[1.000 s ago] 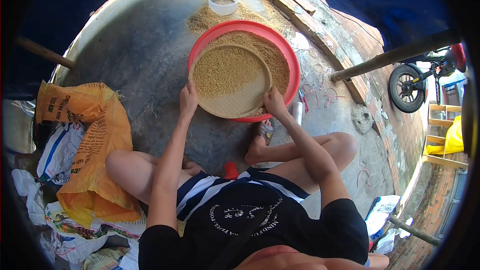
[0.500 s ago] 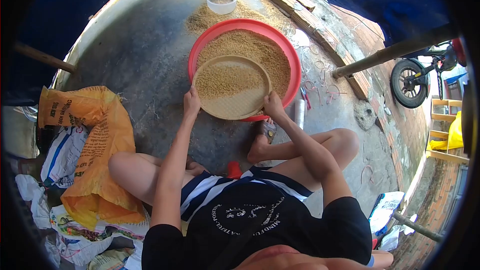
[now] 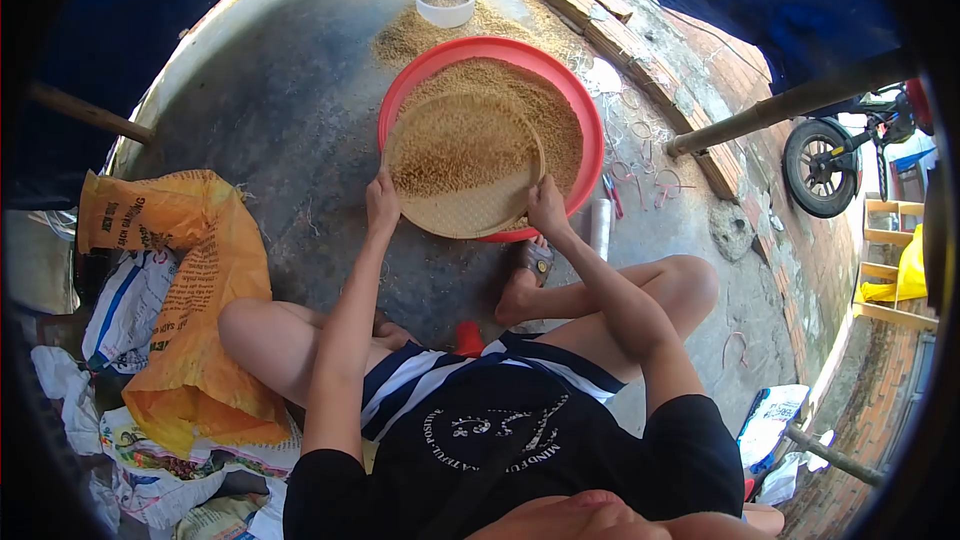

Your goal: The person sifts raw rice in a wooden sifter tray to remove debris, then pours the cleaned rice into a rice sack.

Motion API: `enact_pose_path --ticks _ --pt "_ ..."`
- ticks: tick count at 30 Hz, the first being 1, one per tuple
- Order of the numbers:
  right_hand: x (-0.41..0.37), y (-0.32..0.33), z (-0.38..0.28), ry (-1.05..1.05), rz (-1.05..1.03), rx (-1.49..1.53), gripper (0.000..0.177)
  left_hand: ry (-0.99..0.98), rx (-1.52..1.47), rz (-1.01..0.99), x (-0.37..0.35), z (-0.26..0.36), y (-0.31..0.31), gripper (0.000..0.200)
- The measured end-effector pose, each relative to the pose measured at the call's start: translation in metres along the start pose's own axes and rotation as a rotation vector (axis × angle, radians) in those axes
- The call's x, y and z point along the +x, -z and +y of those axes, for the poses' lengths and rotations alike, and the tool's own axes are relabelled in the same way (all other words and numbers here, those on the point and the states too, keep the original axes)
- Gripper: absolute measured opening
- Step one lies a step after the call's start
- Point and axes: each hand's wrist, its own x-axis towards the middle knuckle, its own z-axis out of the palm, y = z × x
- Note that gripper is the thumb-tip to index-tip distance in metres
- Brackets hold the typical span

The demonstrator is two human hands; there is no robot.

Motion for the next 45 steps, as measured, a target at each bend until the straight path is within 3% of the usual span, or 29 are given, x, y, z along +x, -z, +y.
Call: enact_pose_path --ticks 1,4,7,9,10,14,16,17,19,20,21,23,25,26,29,32,33,35,36,37,38,41,42,44,45 --pt "-0.002 0.000 0.001 -0.079 -0.041 -0.020 0.018 0.002 0.001 0.000 -0.001 -0.006 0.000 0.048" --pt "-0.001 0.010 -0.009 -0.049 -0.058 -0.017 0.018 0.104 0.001 -0.049 0.002 0.003 0.003 0.048" --pt "0.002 0.037 -0.047 -0.013 -0.028 0.083 0.018 -0.023 -0.069 -0.022 -0.004 0.047 0.028 0.049" --pt "0.001 0.057 -0.076 0.096 0.063 0.149 0.017 -0.198 -0.103 0.157 -0.013 0.092 0.043 0.049" --pt "-0.001 0.060 -0.083 0.195 0.149 0.216 0.016 -0.307 -0.178 0.157 -0.009 0.091 0.047 0.047" --pt "0.003 0.045 -0.068 0.087 0.064 0.202 0.017 -0.517 -0.243 0.268 -0.002 0.078 0.034 0.046" --pt "0.000 0.014 -0.026 0.075 0.028 0.052 0.016 -0.088 0.152 0.077 0.008 0.013 0.016 0.048" --pt "0.001 0.000 -0.007 0.078 0.025 0.053 0.016 -0.086 0.152 0.081 0.009 -0.002 0.009 0.048" --pt "-0.007 -0.008 0.009 -0.100 -0.126 0.040 0.015 0.132 -0.018 0.012 -0.006 0.004 0.003 0.049" --pt "-0.009 -0.009 0.017 -0.102 -0.122 0.039 0.015 0.346 -0.004 -0.109 -0.008 0.008 0.007 0.050" --pt "-0.011 0.002 0.000 -0.163 -0.162 0.089 0.015 0.340 -0.005 -0.113 -0.005 0.004 0.006 0.050" --pt "-0.008 0.010 -0.010 -0.223 -0.194 0.140 0.015 0.001 0.021 0.027 0.003 -0.007 0.005 0.049" --pt "0.000 0.011 -0.010 0.067 -0.012 0.077 0.015 -0.113 0.006 0.070 0.000 0.030 0.020 0.048" --pt "0.000 0.018 -0.021 0.071 -0.009 0.076 0.015 -0.220 -0.008 0.117 -0.003 0.053 0.029 0.048" --pt "-0.001 0.040 -0.059 0.060 0.067 0.240 0.016 -0.321 -0.097 0.109 -0.010 0.092 0.048 0.047" --pt "0.004 0.037 -0.055 -0.022 -0.006 0.317 0.018 -0.408 -0.097 0.193 0.002 0.065 0.028 0.049" --pt "0.005 0.027 -0.039 0.057 0.045 0.181 0.018 -0.400 -0.095 0.194 0.005 0.044 0.018 0.049" --pt "0.003 0.006 -0.003 0.131 0.094 0.042 0.018 -0.062 0.067 0.063 0.011 0.002 -0.002 0.052" --pt "0.002 -0.004 0.020 -0.010 -0.008 0.026 0.017 -0.056 0.066 0.059 0.007 -0.003 -0.005 0.052" --pt "0.001 -0.004 0.023 -0.149 -0.106 0.010 0.017 0.107 0.077 -0.019 0.004 -0.005 -0.008 0.053" --pt "0.000 -0.003 0.027 -0.149 -0.103 0.008 0.017 0.265 0.088 -0.096 0.002 -0.005 -0.011 0.054" --pt "-0.001 0.013 0.005 -0.295 -0.218 0.088 0.018 0.374 -0.007 -0.166 -0.006 0.031 0.003 0.052" --pt "0.001 0.015 0.003 -0.171 -0.133 0.071 0.018 0.366 -0.005 -0.173 -0.007 0.038 0.007 0.052" --pt "0.001 0.025 -0.018 -0.047 -0.038 0.054 0.019 -0.246 -0.051 0.108 -0.005 0.051 0.015 0.048" --pt "-0.001 0.039 -0.044 0.016 0.034 0.126 0.019 -0.254 -0.053 0.107 -0.007 0.067 0.021 0.048"
